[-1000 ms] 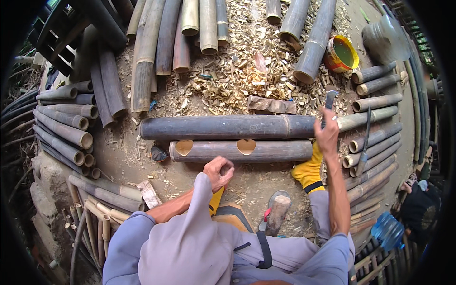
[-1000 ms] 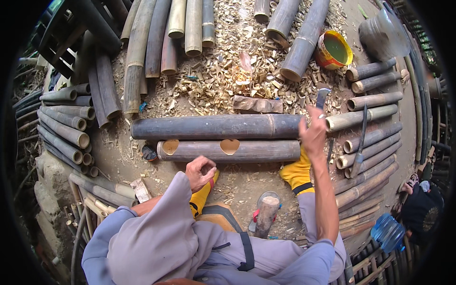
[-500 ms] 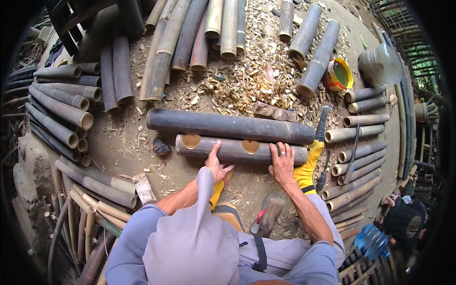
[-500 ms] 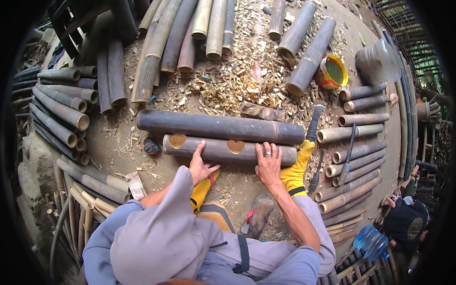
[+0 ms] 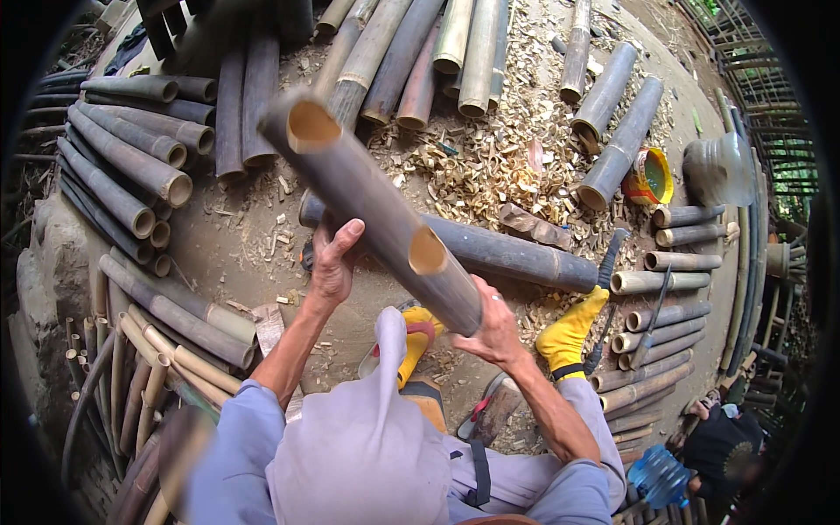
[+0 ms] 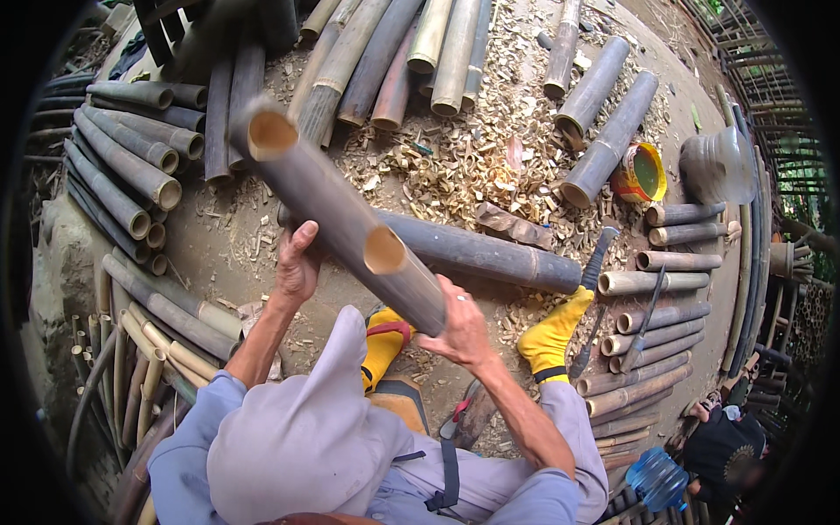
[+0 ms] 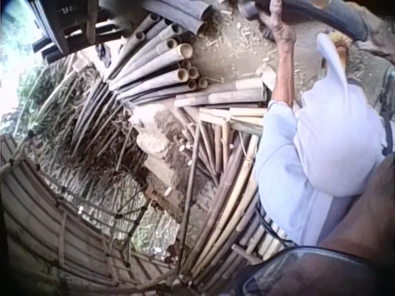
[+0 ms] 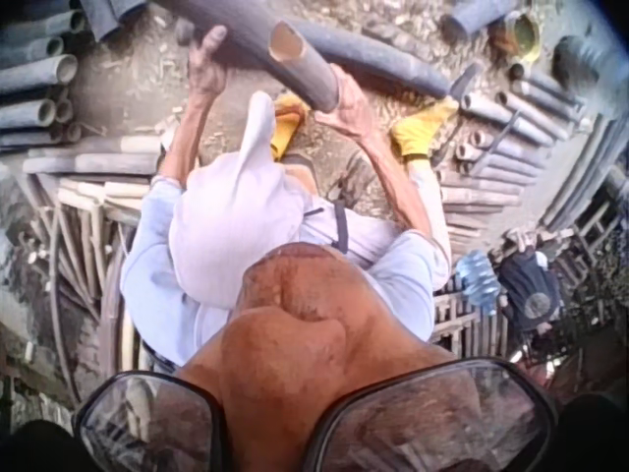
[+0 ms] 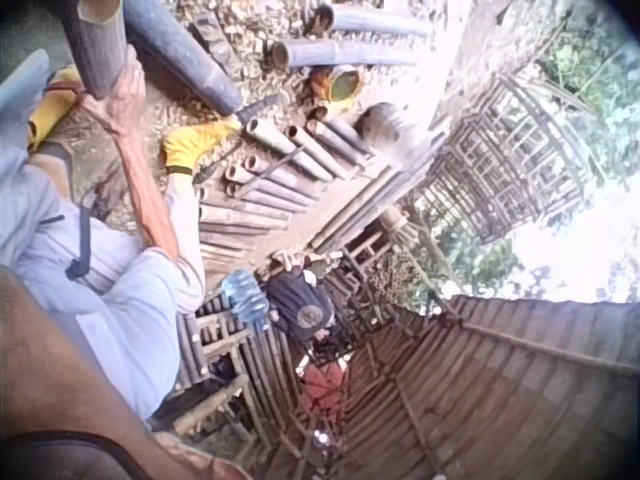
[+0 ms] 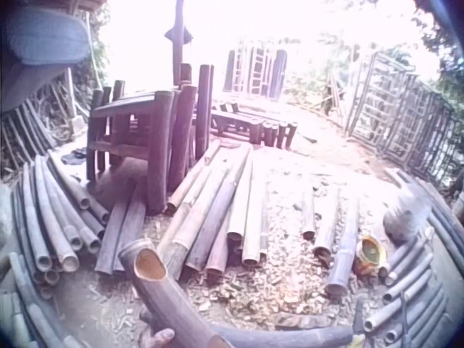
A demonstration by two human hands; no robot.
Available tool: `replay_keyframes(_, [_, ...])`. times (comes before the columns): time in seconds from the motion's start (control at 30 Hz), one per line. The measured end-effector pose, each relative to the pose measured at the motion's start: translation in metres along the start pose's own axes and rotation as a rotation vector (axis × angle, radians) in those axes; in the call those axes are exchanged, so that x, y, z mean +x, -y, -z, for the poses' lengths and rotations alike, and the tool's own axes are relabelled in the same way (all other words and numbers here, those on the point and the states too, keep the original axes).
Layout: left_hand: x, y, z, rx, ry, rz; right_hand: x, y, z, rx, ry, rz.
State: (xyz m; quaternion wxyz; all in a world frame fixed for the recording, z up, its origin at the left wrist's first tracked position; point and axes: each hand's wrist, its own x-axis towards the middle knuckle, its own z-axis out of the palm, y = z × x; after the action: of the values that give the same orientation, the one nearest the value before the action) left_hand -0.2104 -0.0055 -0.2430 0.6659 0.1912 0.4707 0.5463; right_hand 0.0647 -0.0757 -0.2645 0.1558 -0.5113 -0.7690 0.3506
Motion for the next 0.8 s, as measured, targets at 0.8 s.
replay_keyframes(0.8, [0.205,-0.141,0.109,1.647,-0.399,-0.247,0.015,-0.022,0.007,0.017,-0.433,-0.115])
